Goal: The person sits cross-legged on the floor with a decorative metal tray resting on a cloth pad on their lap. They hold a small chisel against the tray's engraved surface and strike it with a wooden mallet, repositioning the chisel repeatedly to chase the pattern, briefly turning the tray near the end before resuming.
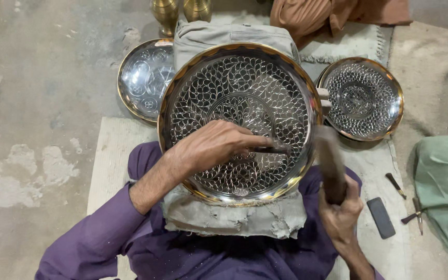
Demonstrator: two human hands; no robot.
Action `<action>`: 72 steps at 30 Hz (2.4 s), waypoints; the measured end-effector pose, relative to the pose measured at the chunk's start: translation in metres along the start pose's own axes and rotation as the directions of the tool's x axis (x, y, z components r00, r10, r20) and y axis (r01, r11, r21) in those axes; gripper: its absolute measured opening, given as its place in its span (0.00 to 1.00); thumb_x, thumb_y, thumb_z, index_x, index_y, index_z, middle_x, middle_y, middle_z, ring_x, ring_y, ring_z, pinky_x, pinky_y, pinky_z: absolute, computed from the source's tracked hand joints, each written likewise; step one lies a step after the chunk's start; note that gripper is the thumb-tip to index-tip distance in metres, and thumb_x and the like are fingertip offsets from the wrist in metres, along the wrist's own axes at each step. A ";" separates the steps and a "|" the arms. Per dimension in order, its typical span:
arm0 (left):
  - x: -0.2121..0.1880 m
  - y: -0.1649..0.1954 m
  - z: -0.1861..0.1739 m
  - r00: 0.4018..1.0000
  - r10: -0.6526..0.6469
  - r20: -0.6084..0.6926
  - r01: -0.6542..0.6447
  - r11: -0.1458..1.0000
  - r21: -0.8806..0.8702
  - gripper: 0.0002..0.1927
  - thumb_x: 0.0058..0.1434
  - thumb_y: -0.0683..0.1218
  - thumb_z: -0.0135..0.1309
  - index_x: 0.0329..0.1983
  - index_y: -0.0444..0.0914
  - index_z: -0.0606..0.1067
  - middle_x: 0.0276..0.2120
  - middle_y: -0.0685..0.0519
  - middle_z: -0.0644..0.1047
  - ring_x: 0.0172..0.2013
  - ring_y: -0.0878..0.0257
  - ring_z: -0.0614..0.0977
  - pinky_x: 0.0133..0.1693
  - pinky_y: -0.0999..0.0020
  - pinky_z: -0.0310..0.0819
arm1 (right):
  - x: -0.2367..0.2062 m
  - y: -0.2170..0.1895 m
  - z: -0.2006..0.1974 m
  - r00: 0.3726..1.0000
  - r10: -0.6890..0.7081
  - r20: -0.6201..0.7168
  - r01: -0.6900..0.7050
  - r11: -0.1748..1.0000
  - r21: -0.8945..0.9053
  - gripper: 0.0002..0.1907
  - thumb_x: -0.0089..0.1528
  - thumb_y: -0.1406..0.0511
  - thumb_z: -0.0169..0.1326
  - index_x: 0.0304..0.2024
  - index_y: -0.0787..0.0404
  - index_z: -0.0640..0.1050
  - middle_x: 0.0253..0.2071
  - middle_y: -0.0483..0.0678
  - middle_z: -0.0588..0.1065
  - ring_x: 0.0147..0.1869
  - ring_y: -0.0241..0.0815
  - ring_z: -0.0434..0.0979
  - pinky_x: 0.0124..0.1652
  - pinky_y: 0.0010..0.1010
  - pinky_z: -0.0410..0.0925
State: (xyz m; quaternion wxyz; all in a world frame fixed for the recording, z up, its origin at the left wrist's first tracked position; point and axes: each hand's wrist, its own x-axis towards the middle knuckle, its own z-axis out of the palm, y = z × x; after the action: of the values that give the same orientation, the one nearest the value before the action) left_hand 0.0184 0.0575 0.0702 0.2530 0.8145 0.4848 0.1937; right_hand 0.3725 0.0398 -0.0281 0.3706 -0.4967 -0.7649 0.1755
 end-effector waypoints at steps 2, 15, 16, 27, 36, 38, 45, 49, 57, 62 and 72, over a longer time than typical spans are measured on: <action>-0.004 0.002 -0.006 0.999 0.029 -0.015 -0.029 1.000 0.002 0.25 0.62 0.41 0.50 0.62 0.52 0.75 0.34 0.57 0.84 0.28 0.63 0.82 0.31 0.66 0.80 | 0.000 0.000 -0.001 0.999 0.015 0.028 -0.016 0.999 0.031 0.22 0.64 0.69 0.59 0.58 0.61 0.68 0.41 0.56 0.77 0.44 0.48 0.81 0.46 0.40 0.73; -0.028 0.008 0.007 0.867 -0.024 -0.497 -0.076 0.981 -0.180 0.24 0.66 0.36 0.54 0.65 0.44 0.71 0.50 0.48 0.83 0.46 0.57 0.87 0.46 0.66 0.87 | 0.018 -0.003 -0.020 0.987 0.123 0.106 -0.111 0.988 -0.106 0.24 0.58 0.72 0.59 0.57 0.63 0.72 0.38 0.55 0.79 0.40 0.46 0.81 0.41 0.37 0.73; -0.029 0.009 0.014 0.834 -0.107 -0.541 -0.034 0.969 -0.244 0.24 0.66 0.37 0.55 0.65 0.43 0.70 0.49 0.47 0.83 0.46 0.56 0.87 0.46 0.65 0.88 | 0.023 -0.004 -0.022 0.981 0.163 0.108 -0.160 0.987 -0.035 0.22 0.61 0.71 0.60 0.57 0.64 0.71 0.38 0.53 0.79 0.40 0.44 0.82 0.42 0.35 0.73; -0.024 0.009 0.064 0.639 -0.468 -0.610 0.084 0.831 -0.549 0.19 0.68 0.40 0.57 0.61 0.41 0.69 0.42 0.47 0.84 0.43 0.55 0.89 0.42 0.62 0.92 | 0.097 -0.053 -0.057 0.975 -0.128 0.179 0.114 0.989 0.089 0.37 0.61 0.70 0.63 0.70 0.65 0.63 0.52 0.58 0.77 0.53 0.43 0.81 0.51 0.31 0.75; -0.026 0.016 0.063 0.612 -0.448 -0.652 0.103 0.862 -0.496 0.25 0.65 0.39 0.58 0.64 0.40 0.66 0.41 0.47 0.83 0.42 0.57 0.89 0.42 0.65 0.91 | 0.164 -0.111 -0.064 0.881 -0.383 0.278 0.434 0.888 -0.150 0.36 0.59 0.69 0.65 0.71 0.53 0.72 0.47 0.52 0.78 0.45 0.44 0.82 0.45 0.35 0.75; -0.026 0.018 0.062 0.619 -0.462 -0.635 0.085 0.843 -0.531 0.24 0.67 0.39 0.58 0.64 0.40 0.66 0.41 0.48 0.83 0.42 0.58 0.89 0.42 0.66 0.92 | 0.176 -0.131 -0.066 0.860 -0.423 0.284 0.480 0.860 -0.172 0.37 0.57 0.69 0.63 0.70 0.52 0.72 0.46 0.52 0.78 0.43 0.46 0.81 0.44 0.37 0.75; -0.027 0.016 0.064 0.614 -0.437 -0.658 0.104 0.870 -0.481 0.24 0.66 0.41 0.59 0.63 0.39 0.66 0.38 0.47 0.83 0.39 0.57 0.89 0.42 0.65 0.90 | 0.209 -0.185 -0.066 0.702 -0.479 0.526 0.710 0.523 -0.472 0.33 0.57 0.59 0.65 0.67 0.40 0.75 0.42 0.42 0.80 0.34 0.41 0.80 0.31 0.35 0.72; -0.026 0.011 0.068 0.622 -0.435 -0.652 0.140 0.880 -0.454 0.22 0.66 0.42 0.57 0.62 0.38 0.66 0.42 0.45 0.84 0.42 0.54 0.88 0.40 0.63 0.91 | 0.212 -0.193 -0.062 0.764 -0.433 0.479 0.618 0.705 -0.348 0.38 0.57 0.59 0.63 0.71 0.46 0.73 0.41 0.43 0.78 0.37 0.41 0.79 0.38 0.34 0.73; -0.023 0.003 0.067 0.706 -0.362 -0.609 0.058 0.886 -0.460 0.20 0.70 0.42 0.54 0.64 0.39 0.68 0.43 0.43 0.84 0.42 0.54 0.89 0.40 0.61 0.91 | 0.208 -0.171 -0.060 0.782 -0.317 0.537 0.603 0.604 -0.521 0.39 0.56 0.62 0.62 0.72 0.41 0.73 0.40 0.38 0.79 0.33 0.36 0.79 0.33 0.29 0.72; -0.023 0.005 0.063 0.723 -0.326 -0.609 0.087 0.918 -0.388 0.23 0.67 0.41 0.56 0.65 0.39 0.69 0.44 0.42 0.84 0.42 0.53 0.88 0.43 0.59 0.88 | 0.203 -0.158 -0.059 0.793 -0.409 0.452 0.601 0.645 -0.471 0.33 0.59 0.60 0.60 0.68 0.39 0.72 0.43 0.41 0.79 0.36 0.39 0.79 0.33 0.33 0.72; -0.023 0.006 0.066 0.705 -0.438 -0.559 0.114 0.847 -0.520 0.19 0.69 0.39 0.54 0.62 0.40 0.70 0.41 0.45 0.85 0.41 0.55 0.89 0.40 0.62 0.90 | 0.205 -0.147 -0.055 0.766 -0.248 0.593 0.615 0.551 -0.564 0.37 0.60 0.55 0.61 0.72 0.33 0.67 0.41 0.39 0.80 0.33 0.35 0.79 0.30 0.27 0.71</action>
State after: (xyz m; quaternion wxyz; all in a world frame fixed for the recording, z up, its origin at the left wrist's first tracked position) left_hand 0.0494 0.0203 0.0197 0.2726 0.5272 0.6037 0.5323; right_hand 0.2730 0.1508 0.1825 -0.0144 -0.3362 -0.9317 -0.1369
